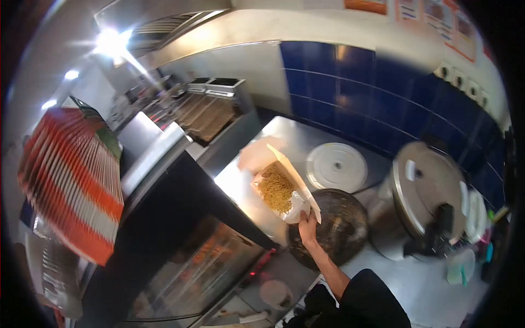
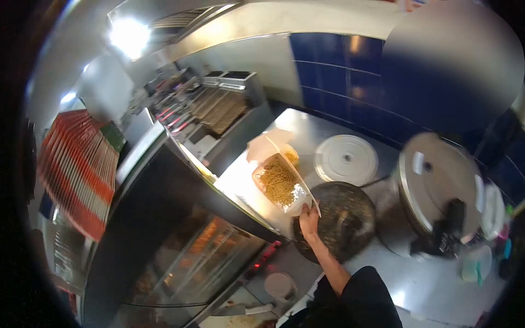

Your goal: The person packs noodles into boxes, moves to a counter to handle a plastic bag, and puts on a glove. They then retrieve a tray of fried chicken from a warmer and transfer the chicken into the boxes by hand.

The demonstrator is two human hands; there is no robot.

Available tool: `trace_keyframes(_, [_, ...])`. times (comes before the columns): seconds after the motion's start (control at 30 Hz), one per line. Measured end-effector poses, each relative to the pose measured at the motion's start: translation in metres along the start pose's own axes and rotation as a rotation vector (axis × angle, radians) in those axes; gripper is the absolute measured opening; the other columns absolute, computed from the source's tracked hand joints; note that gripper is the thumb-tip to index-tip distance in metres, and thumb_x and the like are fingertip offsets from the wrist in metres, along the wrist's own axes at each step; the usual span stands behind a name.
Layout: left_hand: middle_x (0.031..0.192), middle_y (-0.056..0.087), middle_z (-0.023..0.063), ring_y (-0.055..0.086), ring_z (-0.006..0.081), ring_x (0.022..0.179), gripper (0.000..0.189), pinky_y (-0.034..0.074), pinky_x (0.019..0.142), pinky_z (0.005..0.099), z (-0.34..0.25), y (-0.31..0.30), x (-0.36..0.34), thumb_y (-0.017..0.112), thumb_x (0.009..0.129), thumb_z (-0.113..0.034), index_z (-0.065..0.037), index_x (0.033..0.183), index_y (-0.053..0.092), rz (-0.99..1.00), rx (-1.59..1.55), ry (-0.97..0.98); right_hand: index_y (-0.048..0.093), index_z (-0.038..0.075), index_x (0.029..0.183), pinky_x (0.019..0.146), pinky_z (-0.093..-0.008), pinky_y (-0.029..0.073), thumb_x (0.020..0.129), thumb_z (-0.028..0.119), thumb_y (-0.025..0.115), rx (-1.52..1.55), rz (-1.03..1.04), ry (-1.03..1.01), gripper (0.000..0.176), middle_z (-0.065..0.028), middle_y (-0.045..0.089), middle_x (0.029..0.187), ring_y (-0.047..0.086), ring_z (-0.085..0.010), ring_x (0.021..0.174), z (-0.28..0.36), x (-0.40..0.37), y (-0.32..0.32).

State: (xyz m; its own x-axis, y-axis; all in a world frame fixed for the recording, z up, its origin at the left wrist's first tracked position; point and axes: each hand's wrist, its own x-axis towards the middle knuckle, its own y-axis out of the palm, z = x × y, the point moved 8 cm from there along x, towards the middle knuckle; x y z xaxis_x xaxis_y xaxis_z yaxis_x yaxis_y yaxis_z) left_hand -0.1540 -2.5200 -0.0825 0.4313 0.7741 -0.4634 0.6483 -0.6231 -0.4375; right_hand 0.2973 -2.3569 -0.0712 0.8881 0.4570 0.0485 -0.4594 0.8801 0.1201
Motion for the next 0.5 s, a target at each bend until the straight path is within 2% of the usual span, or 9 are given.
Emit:
trace_keyframes(0.03, [0.112,0.068,0.0157,0.063,0.0313,0.109,0.025,0.048,0.095,0.0403,-0.036,0.001,0.01,0.061,0.091,-0.018,-0.008,0.113,0.07,0.041,-0.002,0.107,0.04,-0.006,0.139,0.101,-0.0362,0.041,0.102,0.014,0.049,-0.034,-0.01,0.054,0.043,-0.0197,0.051,0.136,0.05,-0.0244,0.12,0.006,-0.016,-0.034])
trace_keyframes(0.1, [0.113,0.068,0.0157,0.063,0.0316,0.11,0.026,0.047,0.096,0.0404,-0.124,0.002,0.016,0.062,0.091,-0.018,-0.008,0.113,0.07,0.104,0.01,0.292,0.037,-0.006,0.142,0.102,-0.0355,0.04,0.102,0.016,0.051,0.038,-0.1,0.064,0.048,-0.019,0.048,0.138,0.048,-0.0244,0.123,0.05,-0.063,-0.105])
trace_keyframes(0.13, [0.111,0.066,0.0187,0.06,0.0341,0.112,0.027,0.044,0.099,0.0423,-0.208,-0.004,0.007,0.062,0.088,-0.008,-0.001,0.114,0.064,0.035,0.037,0.785,0.035,-0.006,0.145,0.104,-0.0348,0.039,0.102,0.019,0.053,0.145,-0.154,0.096,0.053,-0.0182,0.046,0.141,0.047,-0.0244,0.126,0.061,-0.085,-0.135])
trace_keyframes(0.17, [0.124,0.062,0.0199,0.057,0.0386,0.116,0.043,0.041,0.103,0.0446,-0.239,-0.003,0.004,0.069,0.081,-0.007,-0.002,0.123,0.06,-0.031,0.109,0.816,0.029,-0.001,0.15,0.106,-0.0345,0.039,0.102,0.027,0.055,0.182,-0.218,0.153,0.061,-0.0154,0.047,0.141,0.048,-0.0244,0.125,0.049,-0.111,-0.174])
trace_keyframes(0.23, [0.139,0.051,0.0241,0.048,0.0407,0.127,0.051,0.034,0.109,0.0492,-0.295,0.003,-0.003,0.068,0.084,-0.012,0.001,0.132,0.053,-0.175,0.092,1.039,0.027,0.002,0.151,0.106,-0.0347,0.04,0.102,0.03,0.054,0.25,-0.23,0.241,0.063,-0.0146,0.047,0.141,0.048,-0.0241,0.126,0.09,-0.171,-0.223])
trace_keyframes(0.33, [0.142,0.048,0.0246,0.046,0.0405,0.13,0.061,0.034,0.11,0.0466,-0.334,0.045,-0.005,0.067,0.088,-0.017,0.0,0.142,0.042,-0.147,0.05,1.091,0.028,0.004,0.151,0.105,-0.0352,0.041,0.103,0.034,0.052,0.337,-0.28,0.366,0.062,-0.0126,0.049,0.14,0.05,-0.023,0.125,0.097,-0.249,-0.278])
trace_keyframes(0.4, [0.147,0.043,0.0215,0.045,0.0348,0.134,0.061,0.031,0.114,0.0402,-0.313,0.108,0.014,0.057,0.096,-0.014,0.002,0.148,0.031,0.41,-0.164,0.865,0.033,0.004,0.148,0.104,-0.0357,0.044,0.104,0.036,0.048,0.323,-0.294,0.423,0.057,-0.0102,0.053,0.135,0.053,-0.0214,0.123,0.09,-0.289,-0.303])
trace_keyframes(0.47, [0.147,0.044,0.0202,0.048,0.0306,0.132,0.051,0.034,0.111,0.036,-0.309,0.133,-0.013,0.051,0.101,-0.019,-0.002,0.147,0.035,0.401,-0.042,0.927,0.033,0.004,0.149,0.105,-0.0364,0.044,0.104,0.042,0.046,0.337,-0.36,0.341,0.06,-0.0102,0.053,0.138,0.052,-0.0216,0.126,0.075,-0.318,-0.328])
trace_keyframes(0.5, [0.142,0.047,0.0227,0.05,0.0358,0.128,0.053,0.038,0.108,0.0394,-0.3,0.148,-0.021,0.053,0.1,-0.021,-0.003,0.147,0.036,0.481,-0.021,0.867,0.033,0.004,0.149,0.106,-0.0366,0.043,0.104,0.047,0.044,0.449,-0.337,0.37,0.063,-0.0101,0.051,0.14,0.051,-0.0219,0.128,0.068,-0.332,-0.333])
